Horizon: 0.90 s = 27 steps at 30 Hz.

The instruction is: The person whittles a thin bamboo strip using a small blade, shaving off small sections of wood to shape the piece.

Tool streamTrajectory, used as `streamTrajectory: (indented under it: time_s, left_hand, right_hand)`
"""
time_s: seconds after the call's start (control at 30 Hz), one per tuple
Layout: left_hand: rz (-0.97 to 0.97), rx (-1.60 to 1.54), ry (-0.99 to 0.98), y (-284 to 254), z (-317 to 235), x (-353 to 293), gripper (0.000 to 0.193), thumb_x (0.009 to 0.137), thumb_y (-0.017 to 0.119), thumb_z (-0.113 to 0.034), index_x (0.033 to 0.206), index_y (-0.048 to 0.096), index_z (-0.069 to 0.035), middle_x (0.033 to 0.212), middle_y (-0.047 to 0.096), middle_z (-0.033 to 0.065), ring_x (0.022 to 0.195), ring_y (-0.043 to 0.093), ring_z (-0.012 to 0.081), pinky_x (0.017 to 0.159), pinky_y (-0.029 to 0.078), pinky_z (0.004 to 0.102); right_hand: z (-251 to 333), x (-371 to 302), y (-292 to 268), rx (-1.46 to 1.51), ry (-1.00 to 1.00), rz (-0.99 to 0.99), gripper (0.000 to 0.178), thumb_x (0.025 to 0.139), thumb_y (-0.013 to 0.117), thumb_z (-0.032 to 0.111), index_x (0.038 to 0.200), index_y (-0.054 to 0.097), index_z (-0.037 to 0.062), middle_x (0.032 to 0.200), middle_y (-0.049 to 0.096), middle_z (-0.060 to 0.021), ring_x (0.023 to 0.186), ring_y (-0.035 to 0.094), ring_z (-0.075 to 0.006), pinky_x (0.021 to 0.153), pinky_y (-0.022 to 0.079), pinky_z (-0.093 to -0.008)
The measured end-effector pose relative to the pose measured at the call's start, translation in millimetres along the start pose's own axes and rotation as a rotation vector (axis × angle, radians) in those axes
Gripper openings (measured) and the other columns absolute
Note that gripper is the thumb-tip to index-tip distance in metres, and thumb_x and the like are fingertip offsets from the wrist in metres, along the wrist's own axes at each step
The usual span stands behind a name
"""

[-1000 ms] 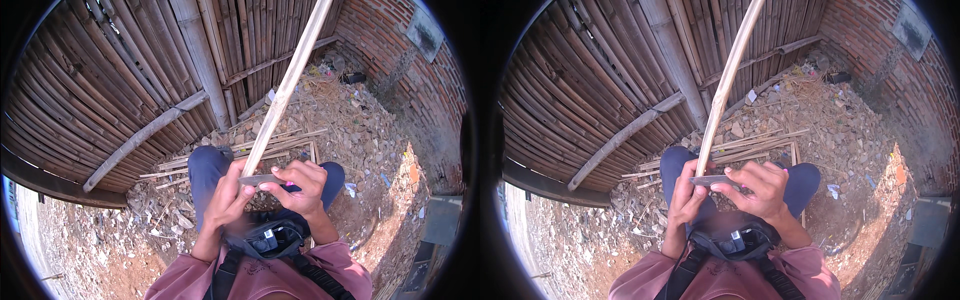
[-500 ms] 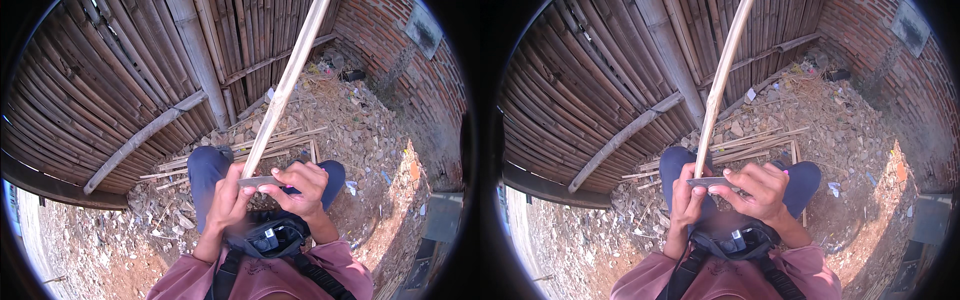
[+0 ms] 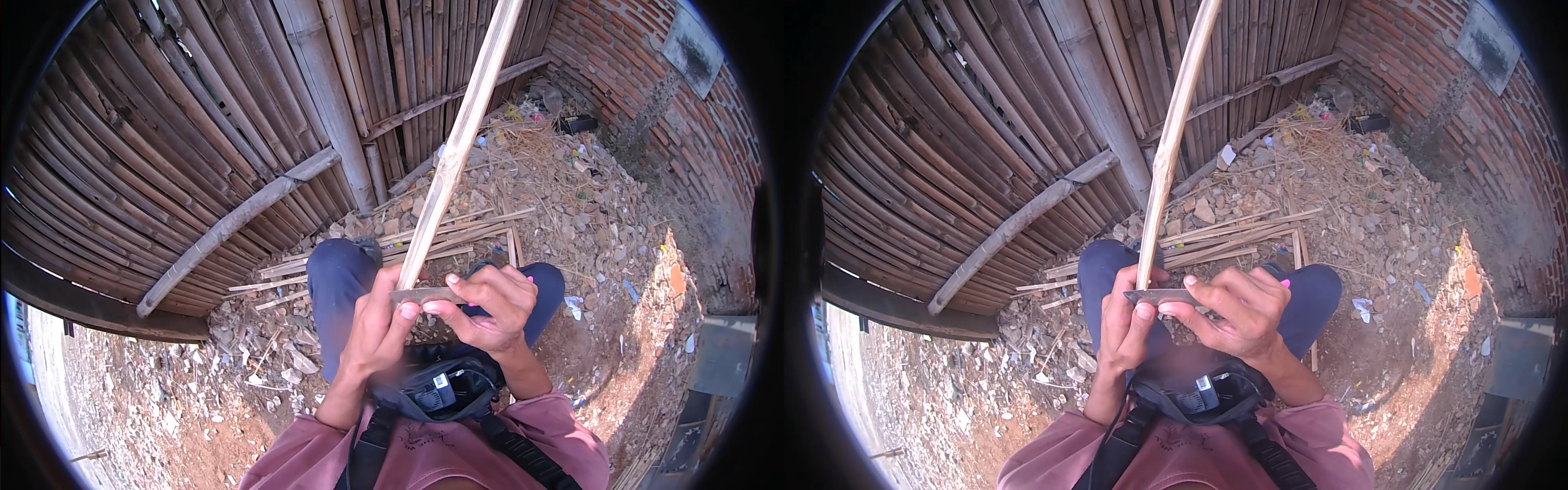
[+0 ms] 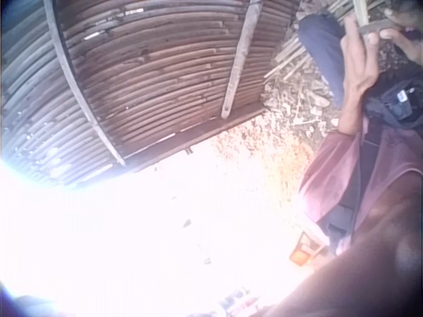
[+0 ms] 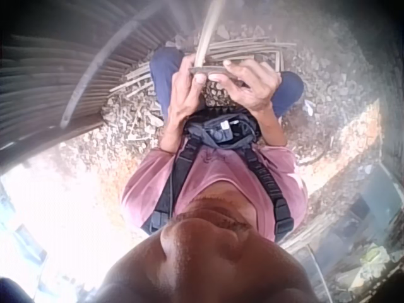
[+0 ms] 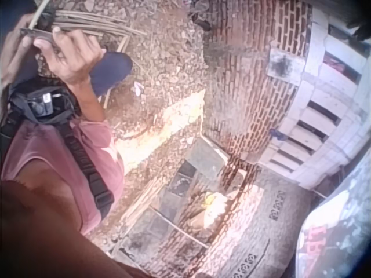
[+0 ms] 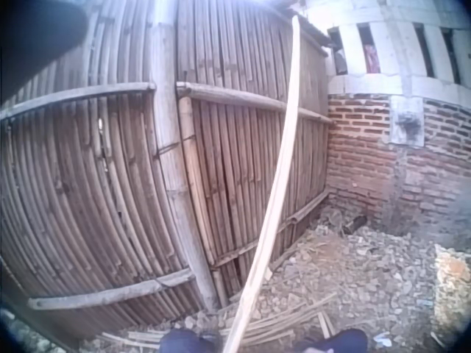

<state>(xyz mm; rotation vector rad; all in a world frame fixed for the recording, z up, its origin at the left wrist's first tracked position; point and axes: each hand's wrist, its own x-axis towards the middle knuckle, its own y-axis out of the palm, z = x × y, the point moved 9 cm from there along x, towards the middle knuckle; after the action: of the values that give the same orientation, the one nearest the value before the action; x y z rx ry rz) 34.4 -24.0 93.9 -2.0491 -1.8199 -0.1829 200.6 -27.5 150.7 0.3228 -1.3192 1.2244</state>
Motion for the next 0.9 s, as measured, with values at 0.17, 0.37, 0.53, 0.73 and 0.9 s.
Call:
streamTrajectory:
  time_s: [0.17,0.37,0.53,0.73,0.9]
  left_hand:
    - [0.050,-0.049,0.043,1.8,0.2,1.6,0.055,0.109,0.054,-0.033,0.150,0.046,0.004,0.102,0.071,0.0171,0.083,0.069,0.0247,0.077,0.053,0.0371]
    - [0.060,-0.061,-0.009,3.9,0.1,0.8,0.050,0.110,0.053,-0.029,0.148,0.048,0.004,0.106,0.071,0.0172,0.089,0.070,0.0258,0.082,0.054,0.0376]
    - [0.024,-0.048,0.022,3.0,-2.5,-1.2,0.040,0.111,0.053,-0.028,0.136,0.054,0.004,0.102,0.072,0.0172,0.088,0.074,0.0278,0.079,0.056,0.0376]
    - [-0.099,0.020,0.065,-0.3,-8.2,2.3,0.051,0.110,0.047,-0.045,0.121,0.058,0.003,0.073,0.062,0.0056,0.061,0.057,0.0124,0.058,0.043,0.0297]
    - [-0.108,0.041,0.049,-1.9,-6.4,2.2,0.047,0.110,0.047,-0.044,0.115,0.057,0.002,0.070,0.057,0.0039,0.059,0.054,0.0120,0.056,0.042,0.0302]
  right_hand:
    - [-3.5,0.5,-0.5,0.038,0.017,0.012,0.034,0.071,0.096,0.037,0.090,0.080,0.0128,0.063,0.061,0.0047,0.050,0.051,-0.0116,0.050,0.034,-0.0299]
    - [-2.8,1.6,-3.2,0.025,0.033,0.015,0.035,0.071,0.096,0.037,0.091,0.081,0.0131,0.063,0.061,0.0045,0.049,0.051,-0.0118,0.049,0.033,-0.0300]
    - [0.2,-1.1,-1.4,0.019,0.024,0.000,0.035,0.072,0.095,0.038,0.092,0.081,0.0140,0.063,0.060,0.0053,0.049,0.049,-0.0118,0.050,0.033,-0.0298]
    - [3.1,1.2,-3.2,-0.015,0.015,-0.007,0.036,0.072,0.095,0.039,0.093,0.081,0.0144,0.063,0.059,0.0058,0.049,0.049,-0.0117,0.049,0.033,-0.0298]
    - [1.4,0.4,-1.5,0.000,0.026,-0.005,0.036,0.072,0.095,0.039,0.094,0.081,0.0144,0.063,0.059,0.0059,0.050,0.049,-0.0115,0.050,0.033,-0.0298]
